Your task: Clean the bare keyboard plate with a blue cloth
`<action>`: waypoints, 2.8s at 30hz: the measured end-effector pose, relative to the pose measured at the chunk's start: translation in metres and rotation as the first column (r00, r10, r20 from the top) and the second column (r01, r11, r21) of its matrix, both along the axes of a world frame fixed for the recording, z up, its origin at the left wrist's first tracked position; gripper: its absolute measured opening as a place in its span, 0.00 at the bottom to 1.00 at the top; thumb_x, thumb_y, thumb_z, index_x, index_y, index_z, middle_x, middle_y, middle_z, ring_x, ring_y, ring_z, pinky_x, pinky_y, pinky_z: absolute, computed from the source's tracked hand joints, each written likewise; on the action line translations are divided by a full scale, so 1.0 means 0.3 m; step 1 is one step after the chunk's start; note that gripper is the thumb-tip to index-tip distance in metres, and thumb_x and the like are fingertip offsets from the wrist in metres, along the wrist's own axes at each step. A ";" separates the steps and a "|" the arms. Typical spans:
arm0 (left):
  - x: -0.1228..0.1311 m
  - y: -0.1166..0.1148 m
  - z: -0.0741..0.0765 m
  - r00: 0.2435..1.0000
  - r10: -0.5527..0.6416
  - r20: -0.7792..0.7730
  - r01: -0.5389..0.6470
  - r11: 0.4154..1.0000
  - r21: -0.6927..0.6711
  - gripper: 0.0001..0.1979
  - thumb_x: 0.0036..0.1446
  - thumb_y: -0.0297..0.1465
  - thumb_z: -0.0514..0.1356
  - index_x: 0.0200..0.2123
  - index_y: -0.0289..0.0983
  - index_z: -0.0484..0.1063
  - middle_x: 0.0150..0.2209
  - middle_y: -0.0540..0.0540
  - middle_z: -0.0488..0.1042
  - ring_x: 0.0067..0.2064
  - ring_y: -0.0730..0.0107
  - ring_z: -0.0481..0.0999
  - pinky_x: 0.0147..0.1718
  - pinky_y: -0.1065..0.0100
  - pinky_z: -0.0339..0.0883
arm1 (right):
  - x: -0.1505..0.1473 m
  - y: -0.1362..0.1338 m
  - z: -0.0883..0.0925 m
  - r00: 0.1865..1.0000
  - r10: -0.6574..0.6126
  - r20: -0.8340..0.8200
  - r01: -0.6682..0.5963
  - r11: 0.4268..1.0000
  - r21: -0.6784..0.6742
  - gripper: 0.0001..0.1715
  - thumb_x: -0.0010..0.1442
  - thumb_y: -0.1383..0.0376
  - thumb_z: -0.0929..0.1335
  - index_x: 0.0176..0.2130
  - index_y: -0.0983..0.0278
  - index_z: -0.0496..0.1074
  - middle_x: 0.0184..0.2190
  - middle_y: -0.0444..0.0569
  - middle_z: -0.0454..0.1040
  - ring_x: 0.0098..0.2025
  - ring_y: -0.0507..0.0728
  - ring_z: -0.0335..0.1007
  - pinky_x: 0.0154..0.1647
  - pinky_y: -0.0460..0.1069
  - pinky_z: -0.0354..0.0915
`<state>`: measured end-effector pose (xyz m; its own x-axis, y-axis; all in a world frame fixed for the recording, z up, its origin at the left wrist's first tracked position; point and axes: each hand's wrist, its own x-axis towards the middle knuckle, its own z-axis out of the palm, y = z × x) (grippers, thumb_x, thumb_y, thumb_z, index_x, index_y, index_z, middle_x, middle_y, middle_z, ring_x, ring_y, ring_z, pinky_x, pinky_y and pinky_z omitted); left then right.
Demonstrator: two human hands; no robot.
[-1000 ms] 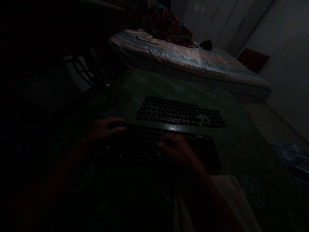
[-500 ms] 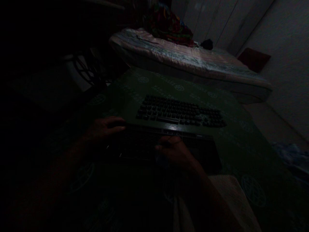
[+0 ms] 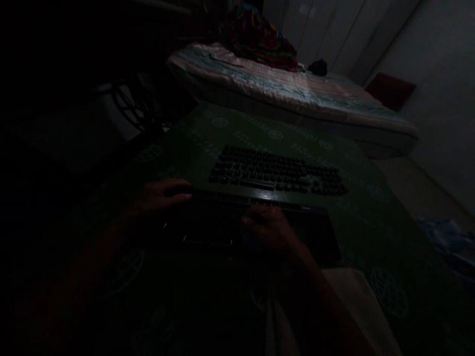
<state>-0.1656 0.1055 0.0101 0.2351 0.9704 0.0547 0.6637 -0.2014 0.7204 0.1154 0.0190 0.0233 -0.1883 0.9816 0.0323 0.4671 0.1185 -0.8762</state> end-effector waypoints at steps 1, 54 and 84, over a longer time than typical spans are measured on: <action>0.001 -0.001 0.000 1.000 0.002 0.002 -0.002 1.000 -0.004 0.22 0.45 0.45 0.60 0.40 0.39 0.74 0.45 0.47 0.76 0.48 0.58 0.74 0.50 0.61 0.66 | -0.007 -0.002 -0.003 1.000 -0.004 0.000 0.004 1.000 0.011 0.09 0.54 0.62 0.66 0.27 0.65 0.73 0.23 0.46 0.70 0.25 0.51 0.62 0.25 0.46 0.58; -0.005 0.002 -0.008 1.000 0.016 0.001 -0.016 1.000 0.008 0.23 0.44 0.49 0.60 0.40 0.42 0.75 0.45 0.48 0.77 0.48 0.56 0.74 0.51 0.59 0.66 | 0.070 0.022 0.041 0.952 -0.287 -0.107 0.283 0.958 -0.054 0.12 0.48 0.57 0.71 0.27 0.65 0.73 0.23 0.46 0.72 0.26 0.54 0.67 0.24 0.47 0.63; 0.000 0.002 0.004 0.999 0.040 -0.009 -0.041 0.999 -0.021 0.23 0.41 0.50 0.61 0.39 0.44 0.76 0.45 0.49 0.77 0.49 0.54 0.73 0.51 0.59 0.65 | -0.044 0.015 -0.033 0.994 -0.105 -0.042 0.108 0.991 0.080 0.09 0.54 0.60 0.67 0.29 0.63 0.73 0.23 0.46 0.72 0.25 0.52 0.65 0.26 0.47 0.61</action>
